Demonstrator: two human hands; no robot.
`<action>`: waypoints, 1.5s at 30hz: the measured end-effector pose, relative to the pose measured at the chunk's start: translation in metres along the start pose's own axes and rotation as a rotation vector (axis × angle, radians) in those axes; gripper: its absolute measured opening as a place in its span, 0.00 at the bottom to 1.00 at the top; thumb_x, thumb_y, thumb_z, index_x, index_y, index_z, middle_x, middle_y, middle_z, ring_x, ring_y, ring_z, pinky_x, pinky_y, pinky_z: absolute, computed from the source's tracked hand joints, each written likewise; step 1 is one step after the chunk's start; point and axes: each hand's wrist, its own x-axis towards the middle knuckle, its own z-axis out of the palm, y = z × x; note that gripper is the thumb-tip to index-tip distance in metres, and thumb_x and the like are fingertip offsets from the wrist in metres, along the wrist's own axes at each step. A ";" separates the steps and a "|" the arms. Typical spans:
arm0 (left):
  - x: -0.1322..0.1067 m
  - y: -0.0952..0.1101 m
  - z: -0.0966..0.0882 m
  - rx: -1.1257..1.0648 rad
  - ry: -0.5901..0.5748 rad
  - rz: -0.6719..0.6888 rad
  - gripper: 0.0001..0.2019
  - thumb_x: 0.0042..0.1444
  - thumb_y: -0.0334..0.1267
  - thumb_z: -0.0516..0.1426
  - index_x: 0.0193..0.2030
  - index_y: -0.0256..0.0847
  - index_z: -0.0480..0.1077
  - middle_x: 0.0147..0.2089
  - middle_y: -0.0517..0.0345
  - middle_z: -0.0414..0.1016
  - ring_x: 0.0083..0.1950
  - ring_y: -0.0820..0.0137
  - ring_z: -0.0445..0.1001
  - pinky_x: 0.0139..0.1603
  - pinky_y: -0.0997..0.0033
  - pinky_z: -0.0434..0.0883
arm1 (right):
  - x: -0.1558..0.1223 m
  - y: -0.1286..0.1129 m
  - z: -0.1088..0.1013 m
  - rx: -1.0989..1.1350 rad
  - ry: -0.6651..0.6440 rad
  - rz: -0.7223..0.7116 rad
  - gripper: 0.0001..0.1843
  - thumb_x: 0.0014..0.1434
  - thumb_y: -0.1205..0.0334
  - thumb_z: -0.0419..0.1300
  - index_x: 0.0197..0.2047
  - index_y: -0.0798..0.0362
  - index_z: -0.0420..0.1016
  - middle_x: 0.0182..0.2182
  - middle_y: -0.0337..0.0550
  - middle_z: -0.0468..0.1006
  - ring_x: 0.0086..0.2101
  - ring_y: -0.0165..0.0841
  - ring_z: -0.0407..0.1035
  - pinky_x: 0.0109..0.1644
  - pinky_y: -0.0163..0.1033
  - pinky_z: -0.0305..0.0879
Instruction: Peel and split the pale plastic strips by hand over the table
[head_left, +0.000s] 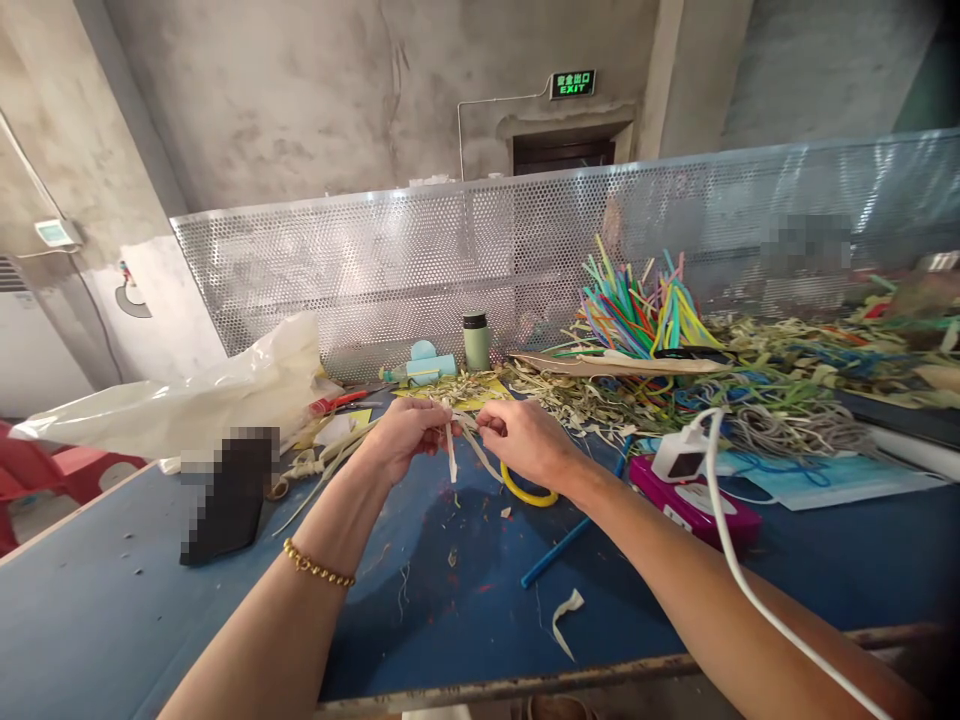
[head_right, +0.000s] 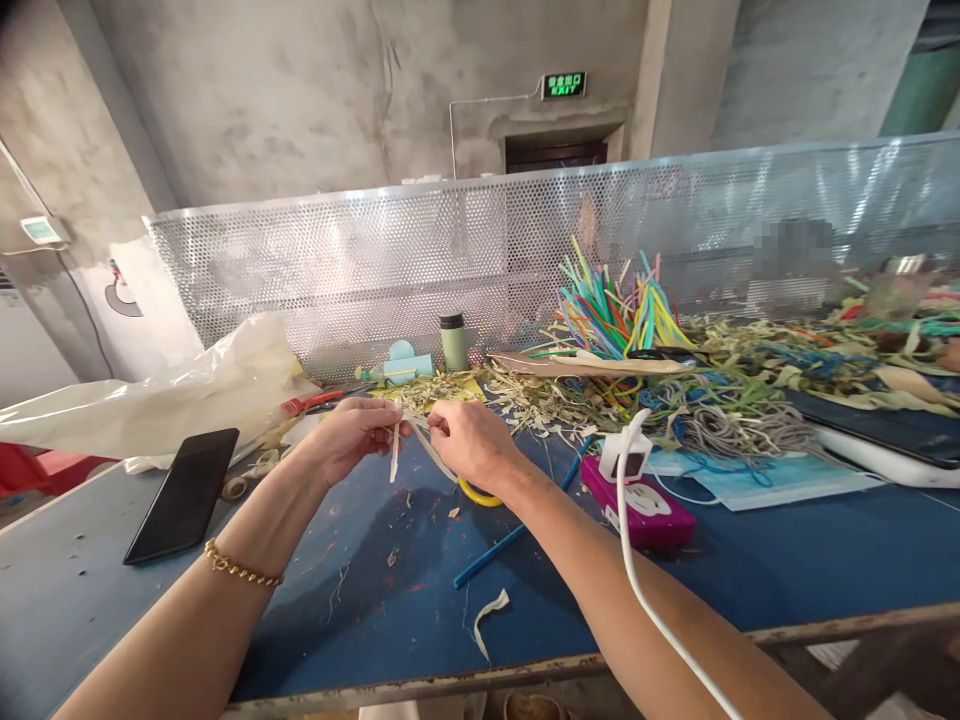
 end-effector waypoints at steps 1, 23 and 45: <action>0.000 0.000 0.000 0.003 -0.011 -0.002 0.08 0.44 0.34 0.61 0.21 0.32 0.70 0.22 0.51 0.74 0.19 0.75 0.66 0.22 0.73 0.57 | 0.000 0.000 0.000 -0.005 0.021 0.016 0.06 0.54 0.68 0.59 0.30 0.53 0.77 0.23 0.39 0.76 0.24 0.29 0.66 0.28 0.34 0.52; 0.005 -0.004 -0.002 -0.022 0.084 0.050 0.09 0.46 0.36 0.62 0.22 0.30 0.73 0.18 0.53 0.71 0.18 0.75 0.66 0.22 0.73 0.57 | 0.000 -0.008 0.002 0.517 0.053 0.168 0.20 0.56 0.60 0.61 0.49 0.54 0.62 0.23 0.35 0.74 0.20 0.29 0.65 0.25 0.35 0.59; 0.004 -0.004 0.002 -0.180 0.102 -0.028 0.06 0.43 0.32 0.63 0.22 0.33 0.70 0.19 0.56 0.70 0.19 0.74 0.67 0.19 0.73 0.57 | -0.017 -0.020 0.000 -0.418 0.239 -0.403 0.14 0.67 0.69 0.50 0.34 0.53 0.75 0.27 0.43 0.72 0.27 0.31 0.63 0.33 0.40 0.49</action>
